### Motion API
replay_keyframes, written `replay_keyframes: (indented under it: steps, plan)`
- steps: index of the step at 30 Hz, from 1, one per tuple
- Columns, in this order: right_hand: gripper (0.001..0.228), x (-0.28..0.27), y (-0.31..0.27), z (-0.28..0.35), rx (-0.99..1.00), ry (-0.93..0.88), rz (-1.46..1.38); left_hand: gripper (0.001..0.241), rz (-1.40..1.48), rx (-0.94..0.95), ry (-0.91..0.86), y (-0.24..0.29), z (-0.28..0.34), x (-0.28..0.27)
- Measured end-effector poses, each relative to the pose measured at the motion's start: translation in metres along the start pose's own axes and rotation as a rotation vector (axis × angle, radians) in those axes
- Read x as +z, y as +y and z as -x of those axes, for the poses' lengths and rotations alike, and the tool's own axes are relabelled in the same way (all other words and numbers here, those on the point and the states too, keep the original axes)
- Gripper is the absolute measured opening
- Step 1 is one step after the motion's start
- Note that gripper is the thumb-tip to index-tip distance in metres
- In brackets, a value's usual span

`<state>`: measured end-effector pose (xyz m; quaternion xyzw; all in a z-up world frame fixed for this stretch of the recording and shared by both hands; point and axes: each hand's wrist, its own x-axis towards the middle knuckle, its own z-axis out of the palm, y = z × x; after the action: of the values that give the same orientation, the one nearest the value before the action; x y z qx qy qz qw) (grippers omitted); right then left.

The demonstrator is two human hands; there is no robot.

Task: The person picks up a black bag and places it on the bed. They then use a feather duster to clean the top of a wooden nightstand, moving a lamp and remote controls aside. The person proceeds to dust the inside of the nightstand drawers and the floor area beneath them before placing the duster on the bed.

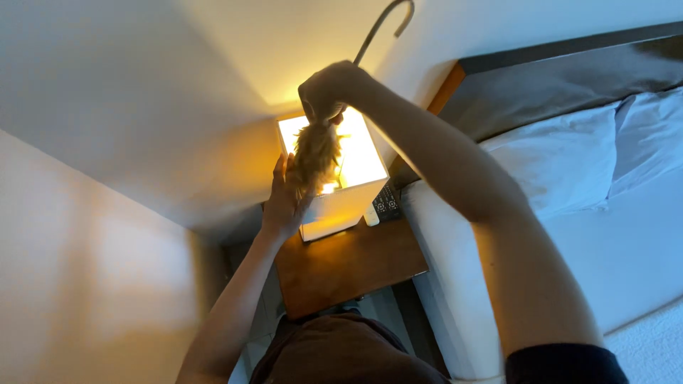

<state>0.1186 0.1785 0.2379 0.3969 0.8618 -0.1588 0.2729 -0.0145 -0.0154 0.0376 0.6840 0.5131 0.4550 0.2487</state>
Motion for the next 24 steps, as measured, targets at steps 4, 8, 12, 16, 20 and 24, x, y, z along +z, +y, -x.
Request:
replay_keyframes:
  steps: [4,8,12,16,20,24]
  plan:
    - [0.013,0.025,0.001,-0.019,0.089,0.348,0.241,0.078,-0.283,0.105,0.015,-0.014,-0.001,0.009]
    - [0.018,0.059,0.041,-0.065,0.33,0.544,0.371,0.08,-0.267,0.044,-0.009,-0.012,-0.005,0.008]
    - [0.034,0.074,0.078,-0.063,0.554,0.318,0.418,0.08,-0.281,0.026,-0.031,-0.011,0.0,0.008]
    - [0.032,0.07,0.062,-0.044,0.403,0.23,0.331,0.08,-0.302,0.009,-0.027,-0.01,-0.002,0.009]
    - [0.038,0.071,0.043,-0.023,0.08,0.059,0.125,0.08,-0.294,0.006,-0.033,-0.014,0.001,0.011]
    - [0.017,0.085,0.012,-0.029,0.143,0.375,0.18,0.08,-0.234,0.091,0.003,-0.021,0.001,0.012]
